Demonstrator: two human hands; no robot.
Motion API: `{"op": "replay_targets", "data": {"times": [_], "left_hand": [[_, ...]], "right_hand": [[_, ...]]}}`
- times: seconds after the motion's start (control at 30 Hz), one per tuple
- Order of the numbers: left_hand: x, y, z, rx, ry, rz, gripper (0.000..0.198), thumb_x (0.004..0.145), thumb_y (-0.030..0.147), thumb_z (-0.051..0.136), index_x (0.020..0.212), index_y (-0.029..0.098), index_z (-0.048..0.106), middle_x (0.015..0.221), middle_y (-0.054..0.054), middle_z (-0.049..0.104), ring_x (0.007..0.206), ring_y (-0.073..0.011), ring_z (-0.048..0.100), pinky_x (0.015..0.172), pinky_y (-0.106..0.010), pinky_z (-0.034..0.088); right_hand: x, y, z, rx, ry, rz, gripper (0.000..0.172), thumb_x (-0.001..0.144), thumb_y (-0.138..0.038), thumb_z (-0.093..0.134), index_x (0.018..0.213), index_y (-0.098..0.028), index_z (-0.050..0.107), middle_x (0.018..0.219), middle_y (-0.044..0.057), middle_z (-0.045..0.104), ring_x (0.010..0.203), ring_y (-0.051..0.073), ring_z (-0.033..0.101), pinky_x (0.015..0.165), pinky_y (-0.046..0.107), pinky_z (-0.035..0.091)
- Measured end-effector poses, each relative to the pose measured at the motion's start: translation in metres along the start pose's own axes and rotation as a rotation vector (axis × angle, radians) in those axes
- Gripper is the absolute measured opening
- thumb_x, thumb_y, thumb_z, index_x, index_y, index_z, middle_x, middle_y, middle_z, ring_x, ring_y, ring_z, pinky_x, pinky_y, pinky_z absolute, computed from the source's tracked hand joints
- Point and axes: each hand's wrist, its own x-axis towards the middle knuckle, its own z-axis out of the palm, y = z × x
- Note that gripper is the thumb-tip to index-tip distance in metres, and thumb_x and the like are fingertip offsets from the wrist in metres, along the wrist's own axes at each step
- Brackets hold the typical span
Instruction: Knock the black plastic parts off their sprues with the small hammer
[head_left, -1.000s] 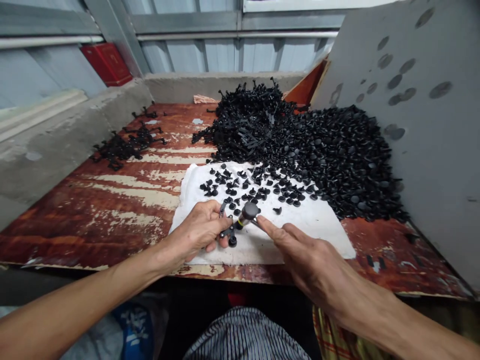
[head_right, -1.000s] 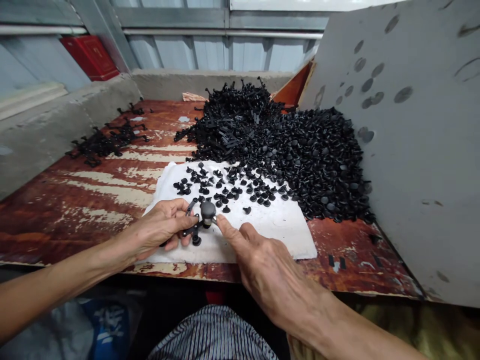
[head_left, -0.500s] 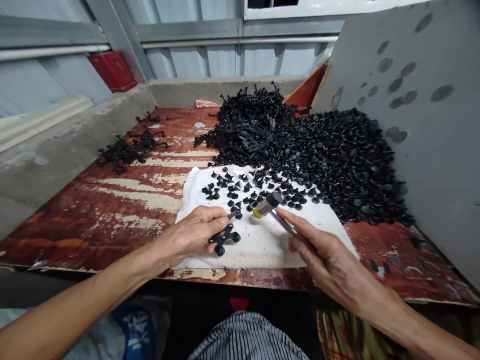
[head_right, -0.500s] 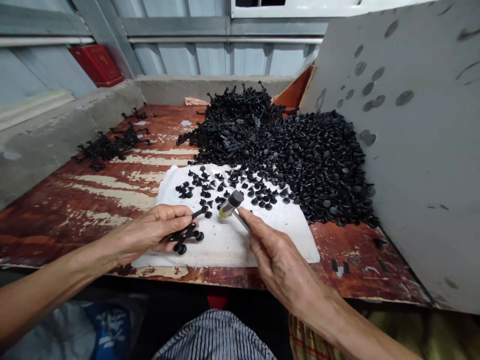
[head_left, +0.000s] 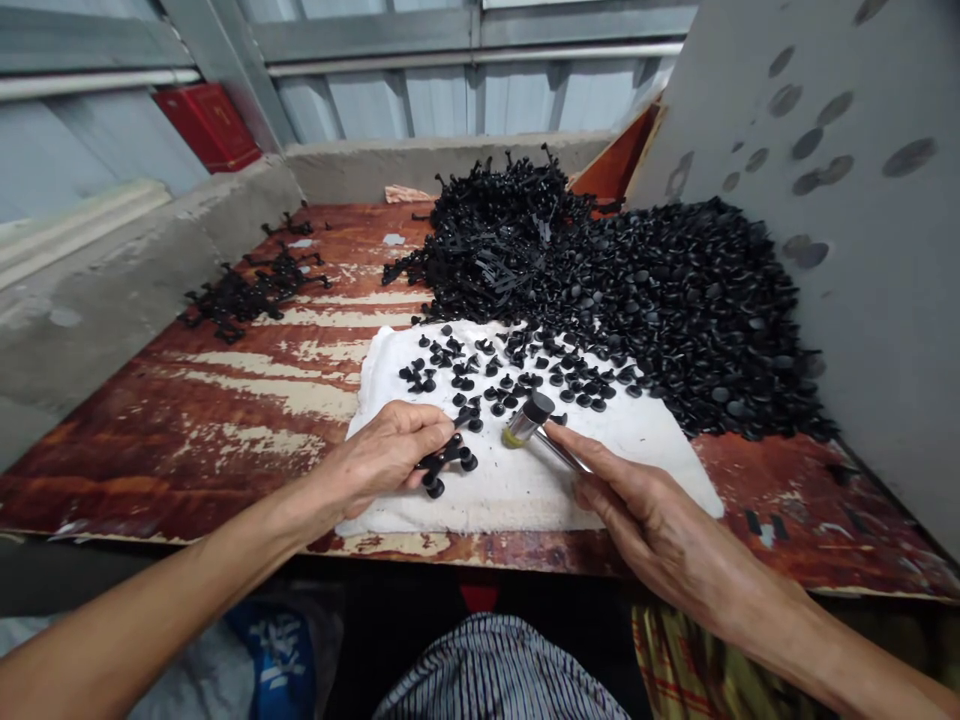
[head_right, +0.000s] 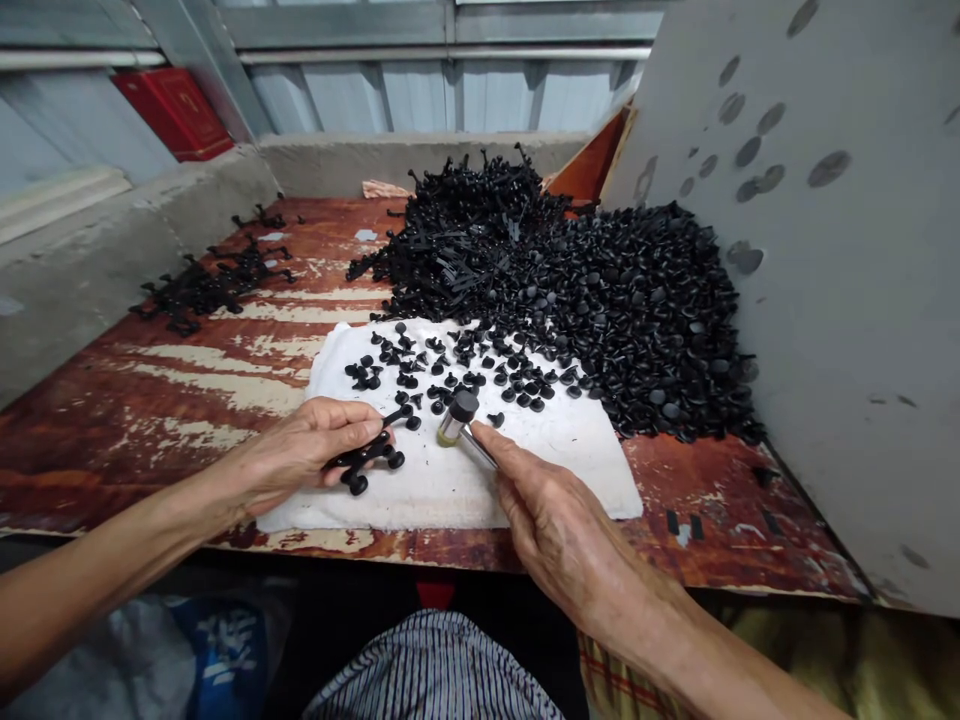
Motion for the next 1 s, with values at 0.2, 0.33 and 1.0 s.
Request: {"op": "replay_targets", "data": {"times": [0.2, 0.33, 1.0], "left_hand": [[0.0013, 0.0006, 0.0005, 0.013, -0.009, -0.01, 0.03, 0.077, 0.04, 0.058, 0.06, 0.015, 0.053, 0.048, 0.006, 0.042, 0.039, -0.003, 0.029, 0.038, -0.016, 0.02], [0.0021, 0.0005, 0.0009, 0.037, 0.003, -0.011, 0.03, 0.078, 0.038, 0.055, 0.059, 0.016, 0.052, 0.047, 0.007, 0.041, 0.04, -0.0032, 0.028, 0.039, -0.017, 0.02], [0.0065, 0.0061, -0.004, 0.24, -0.024, 0.006, 0.028, 0.082, 0.034, 0.049, 0.062, 0.016, 0.055, 0.051, 0.005, 0.045, 0.041, -0.0059, 0.027, 0.039, -0.02, 0.019]], "right_hand": [[0.0002, 0.0007, 0.0012, -0.038, 0.022, -0.055, 0.048, 0.094, -0.013, 0.037, 0.14, -0.009, 0.049, 0.133, 0.015, 0.062, 0.121, 0.025, 0.059, 0.101, 0.042, 0.048], [0.0008, 0.0005, 0.0006, -0.057, 0.028, -0.068, 0.048, 0.093, -0.012, 0.037, 0.138, -0.005, 0.05, 0.132, 0.017, 0.063, 0.12, 0.025, 0.06, 0.1, 0.04, 0.049], [0.0013, 0.0019, 0.0019, -0.06, 0.039, -0.09, 0.047, 0.093, -0.01, 0.037, 0.137, -0.002, 0.051, 0.128, 0.02, 0.065, 0.113, 0.025, 0.066, 0.093, 0.039, 0.054]]}}
